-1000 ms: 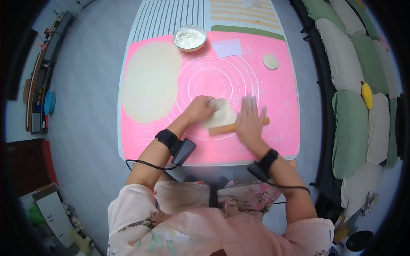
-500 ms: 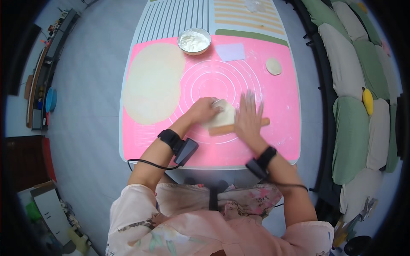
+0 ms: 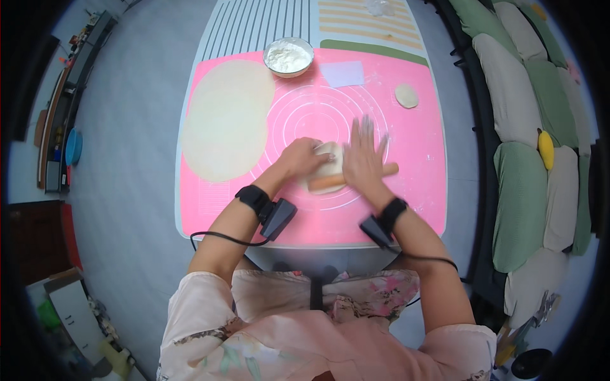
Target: Rolling out pieces of dough on a silicone mat using a wooden rolling pin.
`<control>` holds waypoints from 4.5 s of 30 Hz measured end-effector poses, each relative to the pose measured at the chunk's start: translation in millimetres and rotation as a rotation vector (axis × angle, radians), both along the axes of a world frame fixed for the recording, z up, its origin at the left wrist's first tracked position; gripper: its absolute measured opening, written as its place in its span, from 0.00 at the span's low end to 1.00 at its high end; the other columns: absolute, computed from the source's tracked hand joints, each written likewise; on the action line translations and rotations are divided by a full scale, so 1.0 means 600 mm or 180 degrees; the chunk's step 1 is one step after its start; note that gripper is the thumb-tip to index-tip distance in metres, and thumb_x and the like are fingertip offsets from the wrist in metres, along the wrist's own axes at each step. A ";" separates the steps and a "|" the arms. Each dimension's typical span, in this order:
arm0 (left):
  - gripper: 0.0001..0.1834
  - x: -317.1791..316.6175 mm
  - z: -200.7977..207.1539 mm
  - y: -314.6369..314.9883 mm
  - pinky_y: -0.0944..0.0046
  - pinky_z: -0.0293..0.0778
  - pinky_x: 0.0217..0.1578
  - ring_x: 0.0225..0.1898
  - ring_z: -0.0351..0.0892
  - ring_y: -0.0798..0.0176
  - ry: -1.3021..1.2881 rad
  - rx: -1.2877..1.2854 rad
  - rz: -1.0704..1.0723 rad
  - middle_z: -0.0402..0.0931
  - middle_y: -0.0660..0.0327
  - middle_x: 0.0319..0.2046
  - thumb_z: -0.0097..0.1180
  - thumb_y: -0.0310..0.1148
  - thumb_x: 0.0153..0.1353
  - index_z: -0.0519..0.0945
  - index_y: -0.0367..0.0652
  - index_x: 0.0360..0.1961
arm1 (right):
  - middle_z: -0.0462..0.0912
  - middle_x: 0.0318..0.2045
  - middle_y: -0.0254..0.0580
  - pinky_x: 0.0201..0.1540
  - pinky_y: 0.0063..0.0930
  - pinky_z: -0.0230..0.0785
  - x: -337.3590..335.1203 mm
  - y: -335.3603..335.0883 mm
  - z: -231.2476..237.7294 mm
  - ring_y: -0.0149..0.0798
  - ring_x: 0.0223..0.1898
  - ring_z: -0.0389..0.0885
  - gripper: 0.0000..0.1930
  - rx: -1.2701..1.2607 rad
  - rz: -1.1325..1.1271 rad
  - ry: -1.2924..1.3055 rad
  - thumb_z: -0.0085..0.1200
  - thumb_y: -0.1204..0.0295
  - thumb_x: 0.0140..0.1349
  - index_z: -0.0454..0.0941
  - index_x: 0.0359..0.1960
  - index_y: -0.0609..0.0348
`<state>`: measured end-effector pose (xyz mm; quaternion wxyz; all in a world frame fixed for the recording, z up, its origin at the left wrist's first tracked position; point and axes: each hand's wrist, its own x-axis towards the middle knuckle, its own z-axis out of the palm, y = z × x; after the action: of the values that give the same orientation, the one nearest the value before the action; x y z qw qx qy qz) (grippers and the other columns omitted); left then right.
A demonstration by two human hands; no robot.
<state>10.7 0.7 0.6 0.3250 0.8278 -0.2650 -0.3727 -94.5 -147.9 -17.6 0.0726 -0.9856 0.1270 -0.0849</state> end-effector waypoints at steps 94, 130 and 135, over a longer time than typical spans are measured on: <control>0.21 0.009 -0.027 0.066 0.63 0.77 0.32 0.30 0.82 0.64 0.0658 -0.0707 0.0626 0.83 0.53 0.26 0.66 0.42 0.53 0.84 0.32 0.37 | 0.55 0.69 0.60 0.70 0.60 0.34 -0.131 0.007 0.010 0.54 0.72 0.49 0.32 0.0185 0.0234 0.0241 0.44 0.63 0.65 0.56 0.68 0.68; 0.21 0.005 -0.023 0.023 0.60 0.77 0.39 0.31 0.84 0.56 0.0697 -0.0515 0.0921 0.83 0.49 0.28 0.64 0.44 0.53 0.85 0.33 0.37 | 0.54 0.69 0.60 0.70 0.64 0.31 -0.023 -0.007 -0.007 0.57 0.72 0.47 0.33 -0.0010 0.0200 -0.0111 0.44 0.62 0.66 0.53 0.68 0.69; 0.25 0.022 -0.005 -0.016 0.61 0.76 0.32 0.28 0.83 0.61 -0.0338 0.0376 0.0131 0.83 0.51 0.26 0.72 0.48 0.46 0.86 0.35 0.35 | 0.54 0.70 0.60 0.70 0.63 0.33 0.039 -0.016 -0.004 0.56 0.72 0.47 0.33 0.0055 0.0034 -0.0594 0.44 0.62 0.66 0.53 0.68 0.68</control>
<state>23.6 -8.9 -2.7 0.2686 0.8694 -0.2423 -0.3364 -71.1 -157.5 -20.1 0.0931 -0.9734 0.1152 -0.1749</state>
